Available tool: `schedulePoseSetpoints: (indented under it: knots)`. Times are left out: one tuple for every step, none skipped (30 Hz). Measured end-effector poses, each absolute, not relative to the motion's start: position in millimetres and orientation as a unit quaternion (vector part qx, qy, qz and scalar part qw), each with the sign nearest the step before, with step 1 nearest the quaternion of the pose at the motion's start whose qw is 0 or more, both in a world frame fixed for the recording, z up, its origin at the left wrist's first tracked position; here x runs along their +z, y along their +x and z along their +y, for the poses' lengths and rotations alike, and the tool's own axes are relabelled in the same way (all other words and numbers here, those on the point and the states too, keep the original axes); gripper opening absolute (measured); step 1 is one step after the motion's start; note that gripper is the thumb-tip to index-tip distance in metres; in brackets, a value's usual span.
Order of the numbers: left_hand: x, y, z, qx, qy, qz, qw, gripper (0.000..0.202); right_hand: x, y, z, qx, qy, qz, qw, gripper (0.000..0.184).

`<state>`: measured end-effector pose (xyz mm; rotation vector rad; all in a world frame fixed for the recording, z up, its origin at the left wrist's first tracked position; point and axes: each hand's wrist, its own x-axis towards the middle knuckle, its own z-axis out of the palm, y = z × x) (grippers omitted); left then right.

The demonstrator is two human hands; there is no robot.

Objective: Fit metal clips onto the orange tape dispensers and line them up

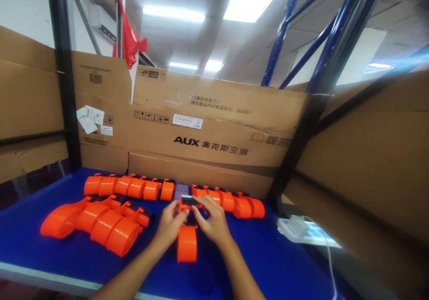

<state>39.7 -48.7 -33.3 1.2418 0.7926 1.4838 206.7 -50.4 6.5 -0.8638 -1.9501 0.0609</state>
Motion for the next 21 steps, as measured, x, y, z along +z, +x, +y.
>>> schedulePoseSetpoints:
  knots:
    - [-32.6, 39.8, -49.2, 0.613, 0.511, 0.328, 0.504, 0.038, 6.2, 206.8, -50.5, 0.028, -0.355, -0.8, 0.482, 0.035]
    - [-31.9, 39.9, -49.5, 0.613, 0.509, 0.329, 0.507, 0.038, 6.1, 207.1, -50.7, 0.033, -0.356, -0.801, 0.481, 0.036]
    - [-31.2, 40.0, -49.8, 0.613, 0.505, 0.331, 0.51, 0.037, 6.1, 207.4, -51.0, 0.038, -0.358, -0.802, 0.477, 0.037]
    - [-30.7, 40.1, -50.0, 0.613, 0.502, 0.332, 0.512, 0.037, 6.5, 207.7, -51.3, 0.044, -0.36, -0.804, 0.471, 0.038]
    - [-30.3, 40.1, -50.1, 0.614, 0.5, 0.332, 0.513, 0.036, 7.2, 208.1, -51.4, 0.05, -0.363, -0.807, 0.463, 0.039]
    - [-30.1, 40.2, -50.0, 0.614, 0.498, 0.333, 0.514, 0.035, 8.2, 208.6, -51.3, 0.055, -0.367, -0.809, 0.457, 0.04]
    - [-30.2, 40.3, -49.8, 0.614, 0.497, 0.334, 0.515, 0.035, 9.6, 209.2, -51.1, 0.058, -0.372, -0.807, 0.455, 0.041]
    - [-30.5, 40.4, -49.6, 0.613, 0.496, 0.336, 0.515, 0.034, 11.3, 210.2, -50.8, 0.058, -0.379, -0.801, 0.46, 0.042]
    - [-31.0, 40.5, -49.3, 0.611, 0.496, 0.338, 0.516, 0.033, 13.4, 211.8, -50.6, 0.055, -0.389, -0.788, 0.474, 0.042]
    - [-31.6, 40.7, -49.1, 0.608, 0.496, 0.341, 0.518, 0.033, 15.7, 214.3, -50.9, 0.049, -0.4, -0.772, 0.491, 0.04]
    - [-32.3, 41.0, -48.9, 0.604, 0.497, 0.344, 0.519, 0.033, 18.2, 218.0, -52.0, 0.043, -0.413, -0.756, 0.506, 0.038]
    - [-33.1, 41.3, -48.9, 0.6, 0.499, 0.346, 0.521, 0.033, 20.7, 223.1, -54.2, 0.038, -0.43, -0.743, 0.511, 0.035]
    - [-33.9, 41.7, -49.1, 0.595, 0.502, 0.348, 0.523, 0.033, 23.2, 229.9, -57.7, 0.033, -0.45, -0.737, 0.503, 0.033]
    - [-34.8, 42.3, -49.3, 0.59, 0.505, 0.349, 0.525, 0.033, 25.4, 238.1, -62.8, 0.033, -0.477, -0.74, 0.473, 0.032]
    - [-35.7, 43.1, -49.8, 0.584, 0.509, 0.35, 0.527, 0.032, 27.2, 247.7, -69.2, 0.031, -0.51, -0.748, 0.424, 0.032]
    - [-36.6, 44.0, -50.3, 0.577, 0.513, 0.351, 0.529, 0.031, 28.5, 258.1, -76.9, 0.023, -0.552, -0.752, 0.36, 0.032]
    - [-37.5, 44.9, -50.8, 0.571, 0.517, 0.352, 0.532, 0.029, 29.1, 268.8, -85.3, 0.012, -0.596, -0.746, 0.298, 0.029]
    - [-38.5, 45.9, -51.2, 0.564, 0.521, 0.354, 0.534, 0.028, 29.1, 279.3, -93.9, 0.002, -0.631, -0.736, 0.246, 0.024]
    - [-39.4, 46.8, -51.5, 0.559, 0.523, 0.356, 0.535, 0.027, 28.5, 288.8, -102.2, 0.003, -0.653, -0.731, 0.196, 0.02]
    - [-40.4, 47.5, -51.5, 0.555, 0.524, 0.358, 0.537, 0.027, 27.3, 296.9, -109.7, 0.006, -0.671, -0.725, 0.153, 0.02]
    - [-41.2, 48.0, -51.3, 0.553, 0.524, 0.362, 0.538, 0.027, 25.7, 303.2, -116.0, 0.007, -0.685, -0.718, 0.122, 0.023]
